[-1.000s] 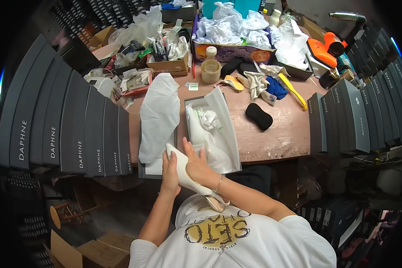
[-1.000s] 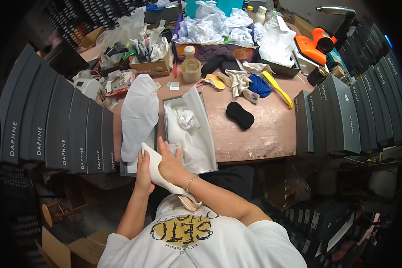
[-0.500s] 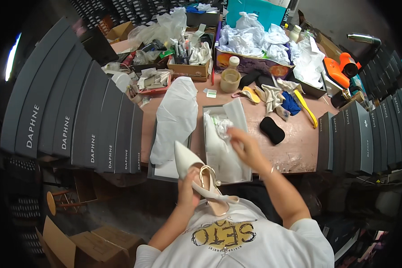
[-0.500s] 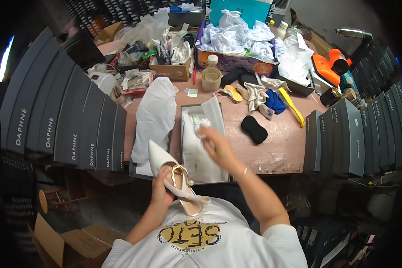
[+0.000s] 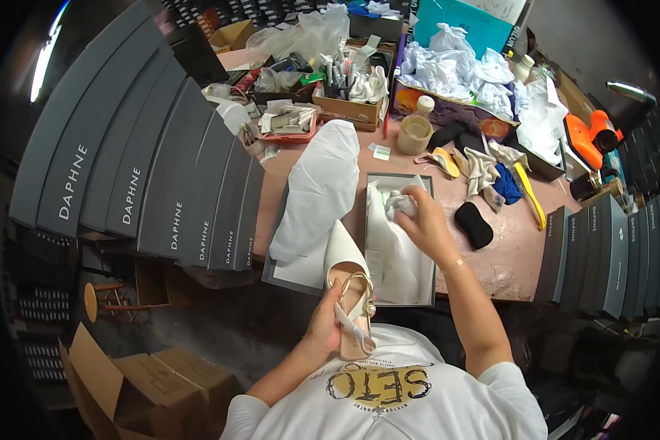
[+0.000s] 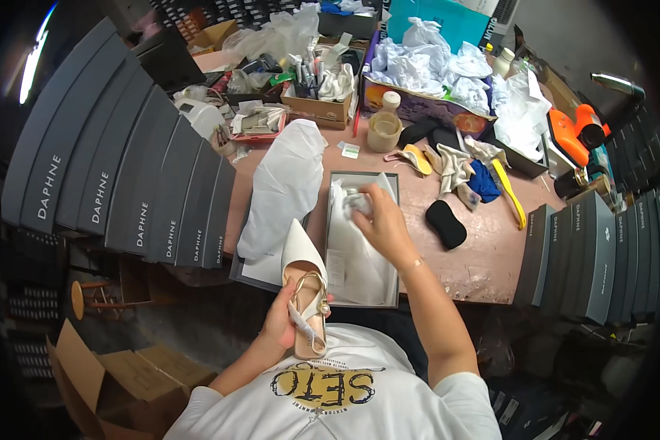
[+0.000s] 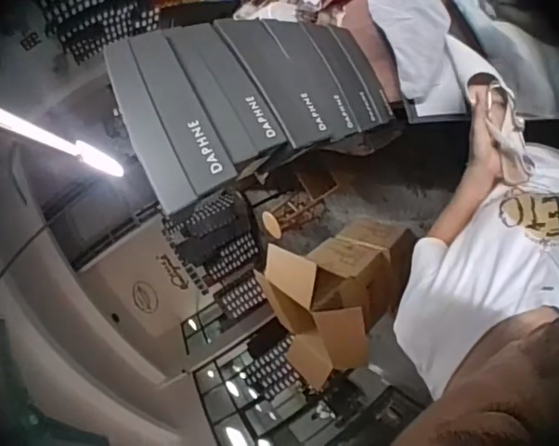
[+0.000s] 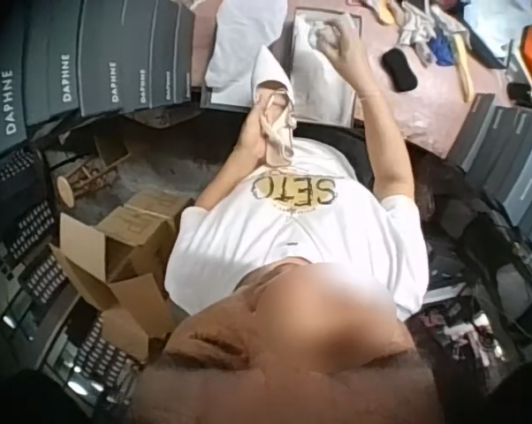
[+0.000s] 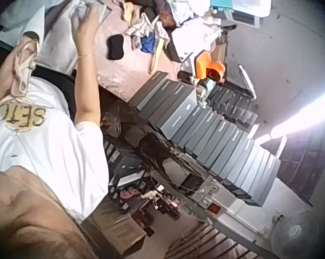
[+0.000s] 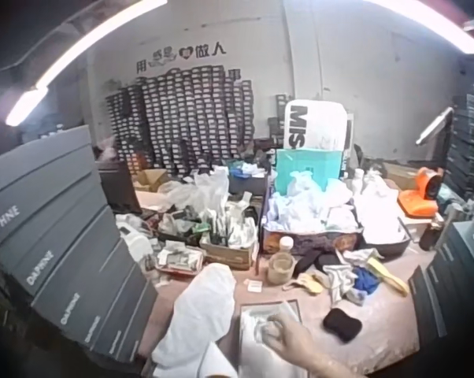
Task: The recorder is inspecting, cleaning, and packaging women's high-heeled shoes into individual shoe boxes at a workbench.
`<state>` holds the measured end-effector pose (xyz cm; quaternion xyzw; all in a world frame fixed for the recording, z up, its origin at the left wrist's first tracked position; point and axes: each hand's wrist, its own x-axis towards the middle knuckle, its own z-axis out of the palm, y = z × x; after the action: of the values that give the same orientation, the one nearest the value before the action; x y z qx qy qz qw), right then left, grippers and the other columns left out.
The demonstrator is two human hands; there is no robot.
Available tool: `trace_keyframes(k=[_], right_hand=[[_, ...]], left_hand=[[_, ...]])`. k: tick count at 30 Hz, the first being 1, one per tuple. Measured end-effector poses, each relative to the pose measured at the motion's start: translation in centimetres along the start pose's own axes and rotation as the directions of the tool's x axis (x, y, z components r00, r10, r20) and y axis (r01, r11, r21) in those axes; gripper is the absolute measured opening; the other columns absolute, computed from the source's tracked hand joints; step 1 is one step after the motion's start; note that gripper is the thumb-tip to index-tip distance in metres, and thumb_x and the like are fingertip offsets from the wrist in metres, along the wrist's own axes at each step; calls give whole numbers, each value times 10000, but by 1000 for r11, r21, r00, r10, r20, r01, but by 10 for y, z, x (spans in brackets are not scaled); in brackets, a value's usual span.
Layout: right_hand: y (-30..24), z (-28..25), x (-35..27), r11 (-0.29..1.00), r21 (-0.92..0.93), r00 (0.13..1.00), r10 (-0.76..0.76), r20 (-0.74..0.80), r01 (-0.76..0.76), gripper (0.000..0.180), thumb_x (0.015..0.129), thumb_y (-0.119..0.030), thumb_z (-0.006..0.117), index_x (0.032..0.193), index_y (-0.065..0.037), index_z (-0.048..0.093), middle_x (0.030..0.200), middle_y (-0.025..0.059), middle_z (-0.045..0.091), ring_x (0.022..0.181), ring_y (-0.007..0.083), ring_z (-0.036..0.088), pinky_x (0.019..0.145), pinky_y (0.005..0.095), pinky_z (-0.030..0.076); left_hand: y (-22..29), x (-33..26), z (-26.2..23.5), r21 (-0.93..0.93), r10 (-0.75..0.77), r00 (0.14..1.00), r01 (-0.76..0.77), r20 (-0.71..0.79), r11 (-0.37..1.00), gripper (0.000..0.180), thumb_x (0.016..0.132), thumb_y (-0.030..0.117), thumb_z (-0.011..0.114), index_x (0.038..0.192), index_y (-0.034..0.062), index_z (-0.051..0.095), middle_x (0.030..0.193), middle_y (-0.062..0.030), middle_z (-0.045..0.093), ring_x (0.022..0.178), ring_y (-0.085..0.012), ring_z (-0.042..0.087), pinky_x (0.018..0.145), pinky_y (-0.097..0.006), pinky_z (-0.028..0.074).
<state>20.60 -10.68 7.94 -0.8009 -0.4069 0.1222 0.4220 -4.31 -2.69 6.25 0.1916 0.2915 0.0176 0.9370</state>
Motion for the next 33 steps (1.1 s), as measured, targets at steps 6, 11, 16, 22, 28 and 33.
trace_keyframes(k=[6, 11, 16, 22, 28, 33], right_hand=[[-73, 11, -50, 939, 37, 881, -334, 335, 342, 360, 771, -130, 675, 1091, -51, 530, 995, 140, 546, 873, 296, 615, 674, 348, 530], [-66, 37, -75, 860, -189, 819, -353, 452, 475, 330, 701, -117, 679, 977, -61, 505, 906, 109, 514, 889, 293, 583, 682, 357, 525], [-76, 56, -70, 922, -61, 915, -369, 165, 383, 422, 703, -28, 640, 1113, -36, 540, 1146, 141, 545, 960, 315, 574, 802, 374, 501], [-60, 46, -57, 834, -191, 854, -489, 179, 518, 343, 668, -95, 701, 994, -62, 600, 1005, 102, 544, 951, 291, 550, 815, 383, 436], [-60, 53, -28, 976, 162, 988, -152, 12, 148, 539, 779, -182, 685, 1233, -15, 449, 1210, 192, 476, 1127, 392, 484, 918, 405, 445], [-56, 36, 0, 920, 306, 930, -313, 191, 246, 656, 804, -145, 693, 1384, -74, 393, 1372, 166, 436, 1232, 298, 473, 986, 369, 420]], left_hand=[[-12, 7, 0, 72, 67, 990, -59, -127, 996, 427, 877, 82, 514, 1300, 77, 453, 1166, -120, 577, 1012, -224, 598, 873, -376, 506], [-13, -1, -2, 175, 57, 996, -44, -66, 984, 613, 834, -13, 497, 1405, 104, 307, 1232, -97, 505, 1101, -197, 549, 963, -373, 464], [2, -1, 10, 112, 175, 980, -164, -94, 980, 640, 807, 23, 490, 1409, 127, 300, 1238, -88, 488, 1130, -195, 528, 967, -362, 456], [-6, 0, 18, 64, 49, 999, -48, -17, 997, 541, 845, 88, 465, 1374, 90, 351, 1229, -116, 536, 1095, -249, 578, 902, -426, 519], [9, 20, 15, 126, 40, 999, -41, 15, 991, 414, 957, 284, 366, 1259, 25, 482, 1090, -133, 627, 959, -272, 642, 814, -402, 547], [20, 31, 20, -66, -3, 999, 0, -38, 998, 390, 975, 317, 367, 1158, 22, 545, 1010, -149, 648, 877, -261, 662, 710, -368, 558]])
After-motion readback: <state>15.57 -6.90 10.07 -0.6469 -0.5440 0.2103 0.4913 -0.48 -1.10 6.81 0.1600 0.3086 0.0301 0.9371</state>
